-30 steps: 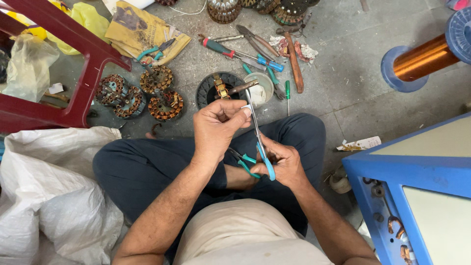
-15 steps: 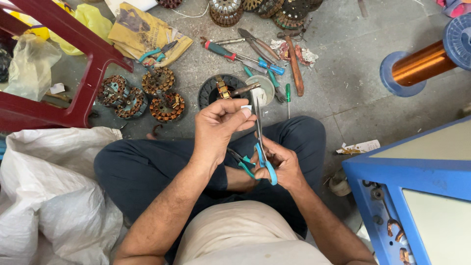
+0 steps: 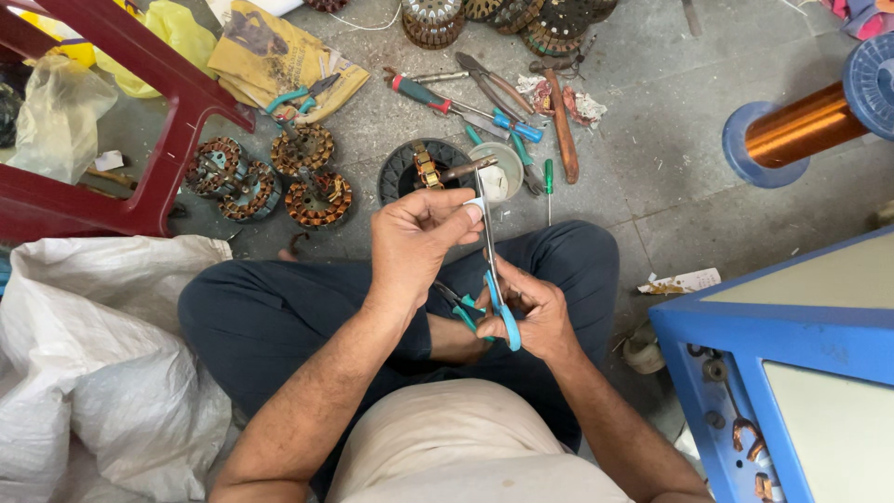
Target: The person prepares a fan motor stator by stripping wire insulation with a screwdriver, cutting small pieces of white insulating paper with scissors, and inserting the paper into the stator slots by hand.
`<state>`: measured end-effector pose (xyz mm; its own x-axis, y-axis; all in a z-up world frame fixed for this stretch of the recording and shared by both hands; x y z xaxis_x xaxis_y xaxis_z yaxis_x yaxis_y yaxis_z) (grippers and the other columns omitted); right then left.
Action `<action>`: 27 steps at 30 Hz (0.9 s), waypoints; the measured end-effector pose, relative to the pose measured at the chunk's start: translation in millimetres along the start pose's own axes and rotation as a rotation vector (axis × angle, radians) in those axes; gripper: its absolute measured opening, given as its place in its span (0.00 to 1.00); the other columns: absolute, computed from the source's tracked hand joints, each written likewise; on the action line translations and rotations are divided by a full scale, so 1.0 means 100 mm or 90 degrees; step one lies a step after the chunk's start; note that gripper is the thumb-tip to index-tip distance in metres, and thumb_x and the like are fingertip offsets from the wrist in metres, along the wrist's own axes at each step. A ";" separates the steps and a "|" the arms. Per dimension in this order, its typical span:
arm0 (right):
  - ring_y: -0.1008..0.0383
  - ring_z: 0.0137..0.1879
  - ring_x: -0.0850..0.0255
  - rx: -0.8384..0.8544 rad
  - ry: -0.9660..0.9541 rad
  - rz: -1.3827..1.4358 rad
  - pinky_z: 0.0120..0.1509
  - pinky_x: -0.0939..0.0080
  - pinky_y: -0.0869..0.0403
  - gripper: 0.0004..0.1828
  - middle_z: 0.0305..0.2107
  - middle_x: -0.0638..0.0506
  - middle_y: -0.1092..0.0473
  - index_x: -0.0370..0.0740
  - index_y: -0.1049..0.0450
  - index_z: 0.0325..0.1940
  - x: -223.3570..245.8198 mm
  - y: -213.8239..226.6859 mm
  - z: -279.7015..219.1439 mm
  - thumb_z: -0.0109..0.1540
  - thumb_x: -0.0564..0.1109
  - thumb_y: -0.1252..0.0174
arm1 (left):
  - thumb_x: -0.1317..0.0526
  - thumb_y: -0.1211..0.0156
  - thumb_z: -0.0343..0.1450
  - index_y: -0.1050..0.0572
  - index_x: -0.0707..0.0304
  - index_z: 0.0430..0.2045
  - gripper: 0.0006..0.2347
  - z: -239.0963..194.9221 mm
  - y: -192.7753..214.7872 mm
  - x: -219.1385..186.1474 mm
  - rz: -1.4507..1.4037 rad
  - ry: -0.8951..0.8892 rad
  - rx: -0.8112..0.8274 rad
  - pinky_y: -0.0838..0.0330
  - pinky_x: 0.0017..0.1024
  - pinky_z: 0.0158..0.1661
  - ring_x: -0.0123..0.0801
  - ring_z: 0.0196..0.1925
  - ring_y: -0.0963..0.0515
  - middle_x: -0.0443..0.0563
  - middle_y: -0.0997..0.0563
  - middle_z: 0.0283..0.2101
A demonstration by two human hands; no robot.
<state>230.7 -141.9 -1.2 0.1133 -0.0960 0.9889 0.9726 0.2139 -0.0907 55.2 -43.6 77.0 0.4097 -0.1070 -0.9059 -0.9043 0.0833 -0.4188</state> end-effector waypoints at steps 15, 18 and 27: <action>0.28 0.35 0.70 -0.038 -0.042 -0.063 0.37 0.71 0.27 0.52 0.33 0.51 0.25 0.39 0.35 0.75 -0.05 0.04 -0.03 0.49 0.43 0.21 | 0.73 0.32 0.69 0.18 0.75 0.39 0.07 0.00 0.00 0.03 -0.012 -0.010 0.006 0.15 0.26 0.37 0.28 0.33 0.15 0.56 0.14 0.34; 0.25 0.35 0.68 -0.059 -0.024 -0.039 0.37 0.69 0.25 0.50 0.33 0.49 0.24 0.38 0.37 0.76 0.02 0.14 0.05 0.51 0.39 0.23 | 0.73 0.33 0.69 0.19 0.75 0.40 0.07 -0.01 0.01 0.03 0.002 0.002 -0.005 0.14 0.27 0.37 0.28 0.34 0.14 0.56 0.14 0.34; 0.25 0.24 0.60 -0.362 -0.180 -0.204 0.24 0.62 0.25 0.54 0.24 0.43 0.25 0.40 0.44 0.79 0.12 1.35 0.61 0.52 0.40 0.26 | 0.73 0.34 0.71 0.18 0.72 0.44 0.09 -0.05 0.06 0.00 -0.009 -0.040 0.023 0.17 0.24 0.40 0.25 0.37 0.16 0.49 0.17 0.38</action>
<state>351.0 -54.9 5.7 -0.1784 0.2032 0.9627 0.9128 -0.3311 0.2390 49.2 -48.4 74.5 0.4296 -0.0462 -0.9018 -0.8940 0.1187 -0.4320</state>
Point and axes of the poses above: each hand's wrist, its own z-axis towards the middle knuckle, its own y-axis out of the back of the hand, x = y × z, the point moved 4 cm from there along z, towards the middle knuckle
